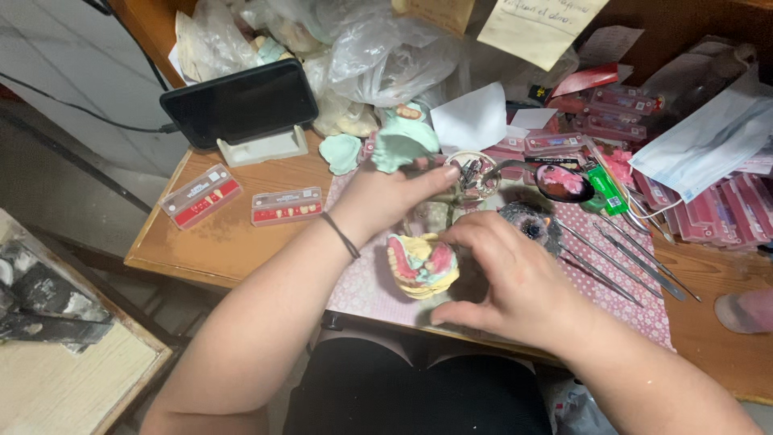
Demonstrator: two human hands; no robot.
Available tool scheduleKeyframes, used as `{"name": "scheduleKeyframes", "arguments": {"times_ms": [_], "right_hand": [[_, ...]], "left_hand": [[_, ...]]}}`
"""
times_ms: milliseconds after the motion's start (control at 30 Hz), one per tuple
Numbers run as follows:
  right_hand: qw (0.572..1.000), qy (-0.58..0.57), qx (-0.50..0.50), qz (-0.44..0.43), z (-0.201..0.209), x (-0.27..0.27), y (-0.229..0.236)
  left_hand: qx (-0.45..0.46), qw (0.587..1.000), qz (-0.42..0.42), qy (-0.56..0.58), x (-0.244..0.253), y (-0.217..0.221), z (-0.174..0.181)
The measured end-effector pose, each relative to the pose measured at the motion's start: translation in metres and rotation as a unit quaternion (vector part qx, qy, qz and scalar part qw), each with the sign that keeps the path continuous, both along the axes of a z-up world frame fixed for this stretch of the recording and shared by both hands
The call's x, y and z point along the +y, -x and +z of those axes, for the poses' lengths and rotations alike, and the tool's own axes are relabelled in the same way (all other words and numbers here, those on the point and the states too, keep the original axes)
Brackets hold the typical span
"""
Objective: The person assembles a dental prosthesis by placing individual artificial teeth into a mold and using a metal spatula to smooth and adjust the pink and yellow base material. The person repeatedly checks the fit between the upper and lower halves of the mold.
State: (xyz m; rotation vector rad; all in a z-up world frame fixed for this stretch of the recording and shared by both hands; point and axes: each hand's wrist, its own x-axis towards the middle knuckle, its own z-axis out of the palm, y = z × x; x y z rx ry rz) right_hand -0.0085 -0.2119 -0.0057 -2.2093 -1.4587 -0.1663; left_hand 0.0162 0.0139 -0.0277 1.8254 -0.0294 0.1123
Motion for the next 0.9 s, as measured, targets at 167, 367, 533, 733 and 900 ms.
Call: {"name": "scheduleKeyframes", "arguments": {"times_ms": [167,367,533,733,900], "right_hand": [[0.996,-0.041,0.063,-0.042,-0.025,0.004,0.002],[0.965,-0.175,0.184,-0.067,-0.029,0.016,0.009],[0.931,-0.257,0.254,-0.042,-0.031,0.015,0.005],[0.9,-0.302,0.314,-0.025,-0.031,0.015,0.005],[0.876,-0.336,0.346,-0.028,-0.029,0.014,0.0]], "left_hand": [[0.217,0.973,0.039,-0.062,-0.002,0.017,0.042],[-0.101,0.995,-0.024,-0.01,0.0,0.003,0.002],[-0.155,0.982,-0.065,0.082,0.008,0.007,-0.01],[-0.139,0.941,-0.153,0.267,0.012,0.02,0.014],[-0.208,0.946,-0.229,0.094,0.017,0.024,0.023]]}}
